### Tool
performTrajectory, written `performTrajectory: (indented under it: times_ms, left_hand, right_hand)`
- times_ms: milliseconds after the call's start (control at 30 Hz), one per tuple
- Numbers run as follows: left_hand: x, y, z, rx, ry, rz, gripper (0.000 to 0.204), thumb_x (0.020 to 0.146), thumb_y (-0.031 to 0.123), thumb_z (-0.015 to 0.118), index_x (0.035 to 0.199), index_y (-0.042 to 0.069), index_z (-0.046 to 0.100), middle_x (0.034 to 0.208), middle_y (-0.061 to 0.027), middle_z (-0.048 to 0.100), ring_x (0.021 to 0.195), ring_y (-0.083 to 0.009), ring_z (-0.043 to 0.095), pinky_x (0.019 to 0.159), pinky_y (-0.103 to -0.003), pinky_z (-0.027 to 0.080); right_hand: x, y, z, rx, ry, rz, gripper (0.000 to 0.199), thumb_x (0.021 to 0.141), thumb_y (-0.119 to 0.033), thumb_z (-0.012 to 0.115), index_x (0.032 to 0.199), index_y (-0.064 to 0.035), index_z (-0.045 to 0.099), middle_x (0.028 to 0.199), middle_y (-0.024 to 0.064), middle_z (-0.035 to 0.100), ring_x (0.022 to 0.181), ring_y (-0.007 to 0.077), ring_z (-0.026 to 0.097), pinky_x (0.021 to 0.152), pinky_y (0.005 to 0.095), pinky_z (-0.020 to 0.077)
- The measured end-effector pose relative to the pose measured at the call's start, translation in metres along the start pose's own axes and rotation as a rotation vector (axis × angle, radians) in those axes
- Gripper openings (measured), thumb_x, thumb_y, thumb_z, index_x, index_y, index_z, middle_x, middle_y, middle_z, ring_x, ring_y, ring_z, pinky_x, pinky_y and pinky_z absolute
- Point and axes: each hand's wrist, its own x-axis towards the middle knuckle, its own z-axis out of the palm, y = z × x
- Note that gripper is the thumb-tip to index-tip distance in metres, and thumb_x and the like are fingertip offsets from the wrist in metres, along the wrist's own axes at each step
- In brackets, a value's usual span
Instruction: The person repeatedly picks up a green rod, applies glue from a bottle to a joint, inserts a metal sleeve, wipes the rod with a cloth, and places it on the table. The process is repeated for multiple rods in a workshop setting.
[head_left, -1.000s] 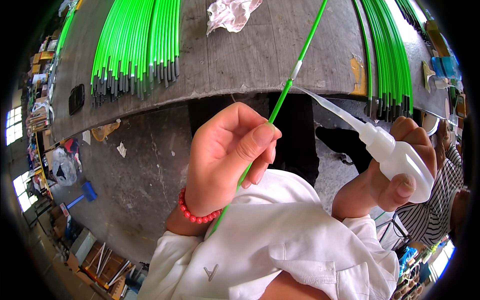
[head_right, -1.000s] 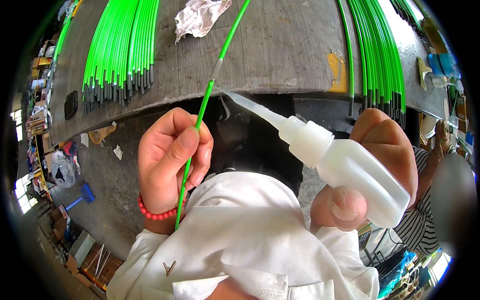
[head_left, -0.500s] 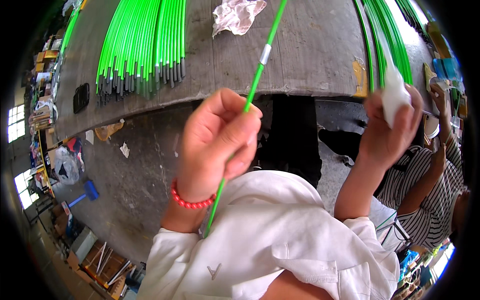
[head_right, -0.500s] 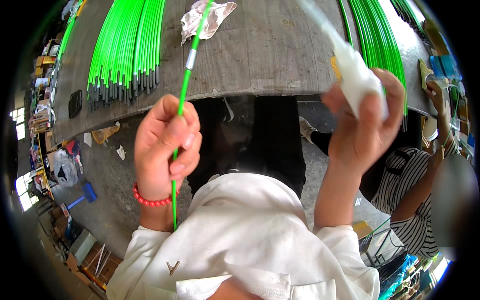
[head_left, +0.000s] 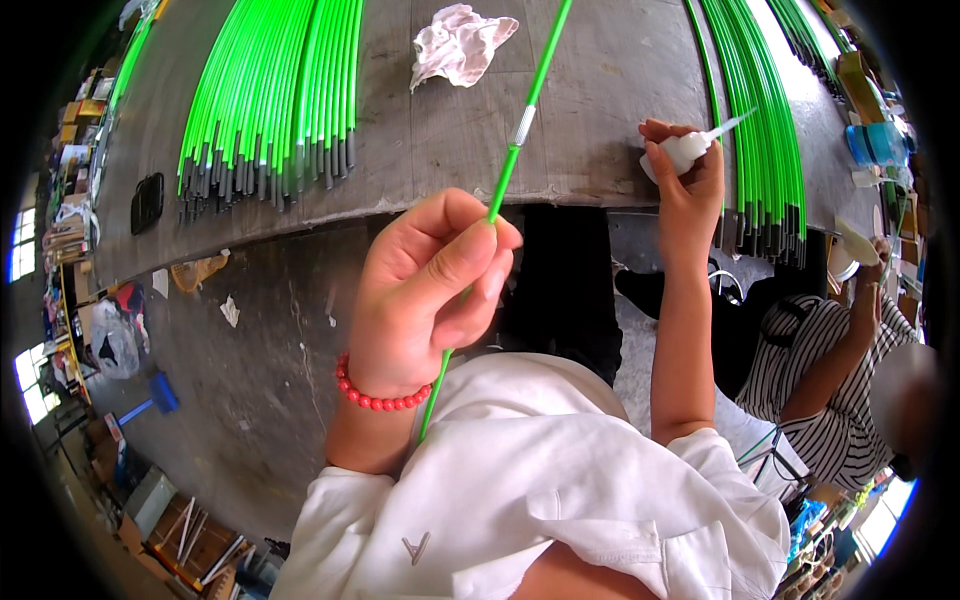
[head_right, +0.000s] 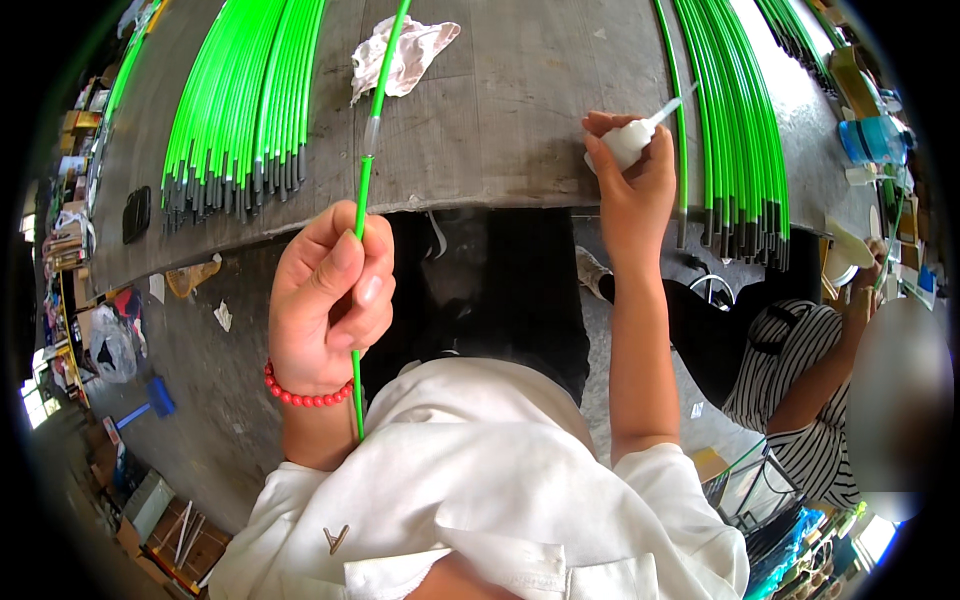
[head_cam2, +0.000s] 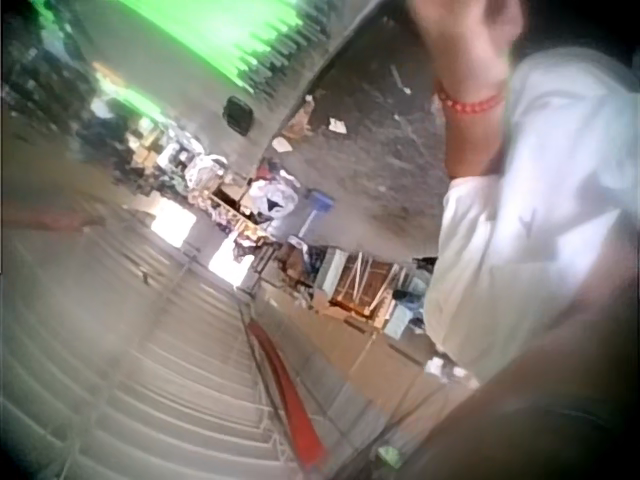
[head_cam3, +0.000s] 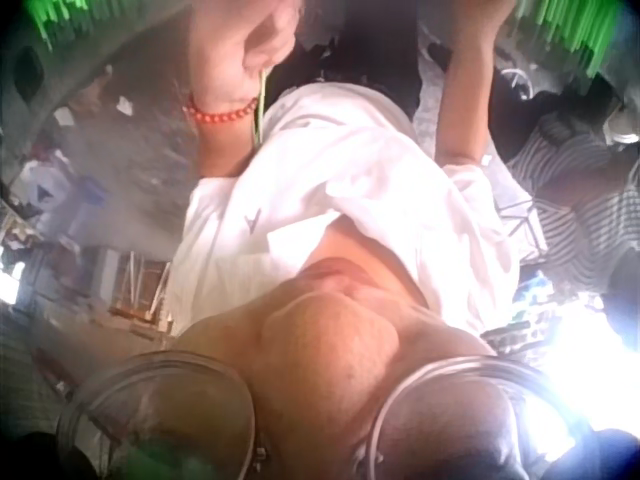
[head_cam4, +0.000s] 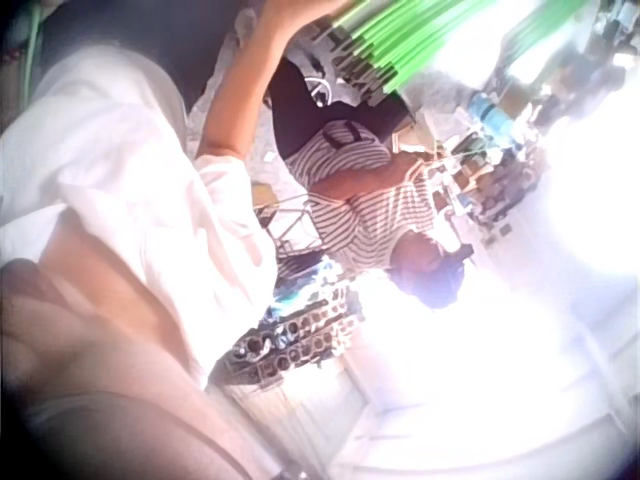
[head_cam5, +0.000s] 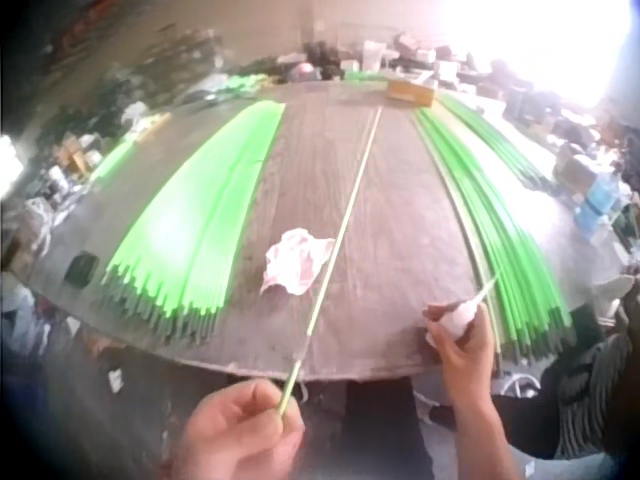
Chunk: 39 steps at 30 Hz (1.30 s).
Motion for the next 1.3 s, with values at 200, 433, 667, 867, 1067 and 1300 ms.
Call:
performTrajectory:
  times_ms: [200,433,667,867,1067,1300]
  left_hand:
    - [-0.005,0.002,0.011,0.023,0.025,-0.018,0.015,0.092,0.015,0.051,0.093,0.000,0.055,0.062,0.0009,0.050,0.040,0.0003,0.028,0.034,-0.017,0.020]
    - [-0.006,0.000,0.006,0.006,-0.048,-0.068,0.017,0.092,0.016,0.051,0.092,0.000,0.054,0.061,-0.0001,0.050,0.042,0.0001,0.030,0.036,-0.017,0.018]
    - [-0.005,-0.006,0.014,-0.024,-0.087,-0.162,0.017,0.092,0.017,0.052,0.091,-0.001,0.054,0.060,0.0001,0.049,0.044,-0.0004,0.032,0.037,-0.017,0.018]
    - [-0.010,-0.006,0.014,-0.045,-0.114,-0.162,0.018,0.092,0.017,0.052,0.091,0.000,0.054,0.059,0.0004,0.048,0.043,-0.0007,0.030,0.037,-0.018,0.017]
    - [-0.009,-0.006,0.015,-0.004,-0.034,-0.195,0.018,0.091,0.017,0.052,0.089,0.000,0.054,0.057,0.0010,0.047,0.041,-0.0008,0.030,0.036,-0.018,0.018]
    - [-0.007,-0.008,0.011,-0.011,-0.033,-0.103,0.021,0.092,0.019,0.051,0.091,-0.001,0.048,0.058,-0.0010,0.044,0.039,-0.0008,0.027,0.034,-0.017,0.020]
  right_hand:
    - [-0.002,0.003,0.000,-0.048,-0.005,-0.037,0.025,0.082,0.001,0.061,0.104,0.0005,0.048,0.106,0.0115,0.058,0.101,0.0179,0.055,0.089,0.0303,0.0446]
    - [-0.028,-0.025,-0.005,-0.158,0.437,-0.442,0.029,0.085,-0.010,0.056,0.109,0.0052,0.050,0.096,0.0096,0.054,0.087,0.0147,0.050,0.083,0.0285,0.0401]
    - [-0.026,-0.096,0.019,0.245,-0.342,-0.184,0.046,0.090,-0.031,0.046,0.112,0.0088,0.054,0.097,0.0118,0.052,0.084,0.0155,0.045,0.074,0.0267,0.0336]
    - [-0.025,-0.097,0.040,0.564,-0.555,0.020,0.030,0.088,-0.024,0.053,0.099,0.0026,0.060,0.091,0.0083,0.050,0.082,0.0153,0.041,0.071,0.0268,0.0317]
    - [-0.032,-0.096,0.045,0.628,-0.516,0.087,0.020,0.087,-0.020,0.056,0.085,0.0001,0.058,0.088,0.0076,0.049,0.085,0.0166,0.043,0.076,0.0282,0.0333]
    - [-0.020,-0.073,0.018,-0.494,0.148,-0.216,0.033,0.079,-0.025,0.067,0.097,0.0000,0.053,0.086,0.0100,0.051,0.074,0.0225,0.050,0.066,0.0315,0.0408]
